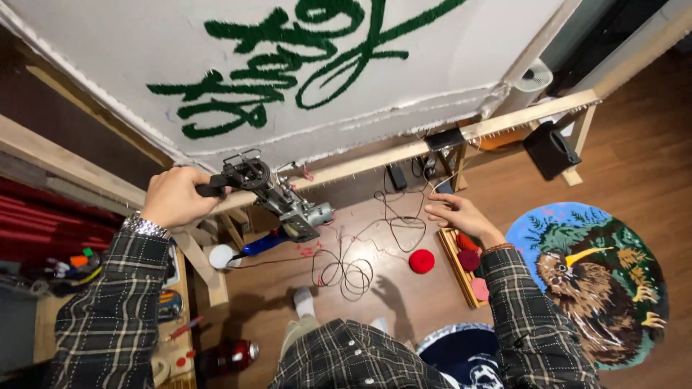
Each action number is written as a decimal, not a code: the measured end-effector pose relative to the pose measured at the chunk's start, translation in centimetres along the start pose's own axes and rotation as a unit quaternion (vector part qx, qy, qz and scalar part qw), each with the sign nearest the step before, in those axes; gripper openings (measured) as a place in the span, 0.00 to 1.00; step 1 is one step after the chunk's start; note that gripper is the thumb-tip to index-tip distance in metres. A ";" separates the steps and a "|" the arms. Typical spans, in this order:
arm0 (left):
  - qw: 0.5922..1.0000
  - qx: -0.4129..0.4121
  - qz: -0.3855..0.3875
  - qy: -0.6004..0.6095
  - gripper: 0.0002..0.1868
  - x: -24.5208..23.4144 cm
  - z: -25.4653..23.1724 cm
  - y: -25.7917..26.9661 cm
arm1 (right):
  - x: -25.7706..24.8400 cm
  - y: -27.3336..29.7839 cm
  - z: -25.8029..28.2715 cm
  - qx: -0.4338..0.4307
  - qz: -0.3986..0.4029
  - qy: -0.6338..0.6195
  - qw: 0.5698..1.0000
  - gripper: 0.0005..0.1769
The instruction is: Threading a tufting gun with red yarn and using it to create a strawberry design on a canvas.
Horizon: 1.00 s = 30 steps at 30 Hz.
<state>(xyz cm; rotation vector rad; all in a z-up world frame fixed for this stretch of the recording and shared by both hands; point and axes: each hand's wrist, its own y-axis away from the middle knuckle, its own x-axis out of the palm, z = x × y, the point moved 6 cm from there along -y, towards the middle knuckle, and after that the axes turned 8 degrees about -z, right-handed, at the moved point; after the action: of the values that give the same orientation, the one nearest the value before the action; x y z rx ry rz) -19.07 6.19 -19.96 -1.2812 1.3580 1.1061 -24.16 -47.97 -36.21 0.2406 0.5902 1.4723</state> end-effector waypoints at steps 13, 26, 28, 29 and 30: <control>0.990 0.066 0.057 -0.107 0.10 10.8 -0.3 0.9 | 7.7 -2.3 -2.9 0.042 0.016 -0.027 0.999 0.32; 0.993 -0.046 0.109 -0.010 0.09 28.8 9.3 3.4 | 27.2 -6.9 -0.4 -0.011 0.147 0.151 0.978 0.33; 0.991 -0.079 0.108 0.007 0.07 31.4 11.4 4.1 | 30.4 -7.7 -0.5 -0.017 0.165 0.170 0.971 0.33; 0.989 -0.093 0.108 0.030 0.07 32.5 12.4 4.4 | 32.1 -8.7 -1.3 -0.031 0.188 0.193 0.963 0.38; 0.987 -0.107 0.105 0.051 0.07 33.6 13.6 4.5 | 34.0 -9.8 -2.0 -0.047 0.210 0.214 0.953 0.44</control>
<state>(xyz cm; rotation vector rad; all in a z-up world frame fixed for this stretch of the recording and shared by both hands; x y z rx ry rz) -23.57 14.52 -55.19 -1.3871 1.5090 1.3776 -17.09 -16.30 -50.49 -0.0385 0.8500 1.9824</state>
